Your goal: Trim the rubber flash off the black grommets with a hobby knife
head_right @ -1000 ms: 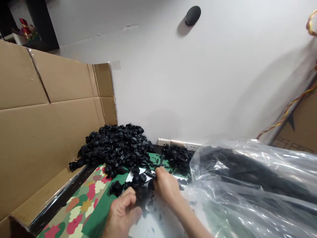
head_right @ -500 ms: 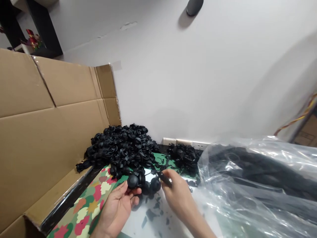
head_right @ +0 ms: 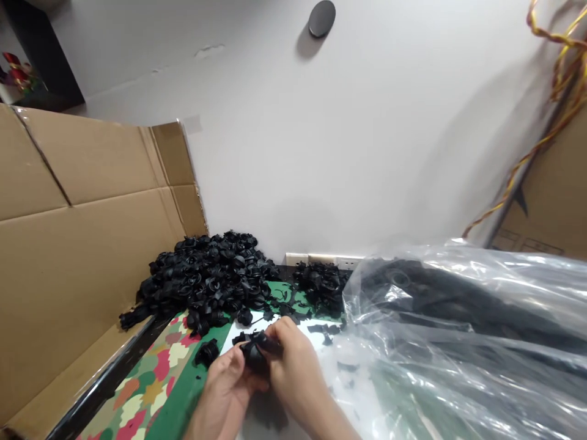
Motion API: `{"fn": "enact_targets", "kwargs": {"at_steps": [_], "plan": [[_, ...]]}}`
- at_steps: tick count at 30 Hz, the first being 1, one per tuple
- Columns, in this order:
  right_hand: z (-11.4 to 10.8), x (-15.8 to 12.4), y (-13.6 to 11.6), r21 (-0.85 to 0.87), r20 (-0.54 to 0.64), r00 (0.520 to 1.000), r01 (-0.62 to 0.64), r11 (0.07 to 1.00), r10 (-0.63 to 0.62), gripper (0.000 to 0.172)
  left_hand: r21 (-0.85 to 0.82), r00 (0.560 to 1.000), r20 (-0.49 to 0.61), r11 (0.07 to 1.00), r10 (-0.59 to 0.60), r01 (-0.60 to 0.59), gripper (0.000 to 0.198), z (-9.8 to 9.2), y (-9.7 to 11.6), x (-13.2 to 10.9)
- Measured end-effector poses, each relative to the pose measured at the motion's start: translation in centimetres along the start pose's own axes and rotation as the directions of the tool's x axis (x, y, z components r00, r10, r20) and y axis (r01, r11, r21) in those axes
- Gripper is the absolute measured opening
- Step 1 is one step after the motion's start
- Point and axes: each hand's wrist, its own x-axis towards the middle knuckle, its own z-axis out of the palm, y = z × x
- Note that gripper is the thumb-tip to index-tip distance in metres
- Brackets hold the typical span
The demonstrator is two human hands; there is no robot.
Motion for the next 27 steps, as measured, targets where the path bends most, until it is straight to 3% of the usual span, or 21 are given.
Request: {"fn": "enact_targets", "kwargs": {"at_steps": [4, 7, 10, 15, 21, 27], "plan": [[0.3, 0.9, 0.1, 0.055, 0.017, 0.991, -0.131, 0.990, 0.130, 0.015, 0.320, 0.977, -0.116, 0.938, 0.180, -0.135, 0.033, -0.4, 0.8, 0.5], [0.5, 1.1, 0.6, 0.106, -0.020, 0.989, -0.145, 0.984, 0.148, 0.015, 0.280, 0.950, -0.269, 0.956, 0.161, -0.082, 0.031, -1.0, 1.9, 1.3], [0.6, 0.7, 0.9, 0.160, -0.056, 0.990, -0.117, 0.980, 0.128, 0.017, 0.176, 0.938, -0.340, 0.984, 0.072, -0.012, 0.034, -1.4, 2.5, 1.7], [1.3, -0.2, 0.4, 0.259, -0.109, 0.991, 0.105, 0.960, -0.079, 0.012, 0.095, 0.937, -0.349, 0.993, -0.035, 0.073, 0.033, -0.9, 2.0, 1.3], [2.4, -0.5, 0.1, 0.313, -0.139, 0.990, 0.032, 0.949, 0.013, 0.016, -0.048, 0.956, -0.269, 0.993, -0.115, 0.106, 0.038, -0.4, 1.6, 0.8], [2.1, -0.5, -0.1, 0.384, -0.093, 0.995, 0.003, 0.923, 0.035, 0.007, 0.002, 0.977, -0.192, 0.996, -0.090, 0.092, 0.039, -0.8, 1.7, 0.6]]}}
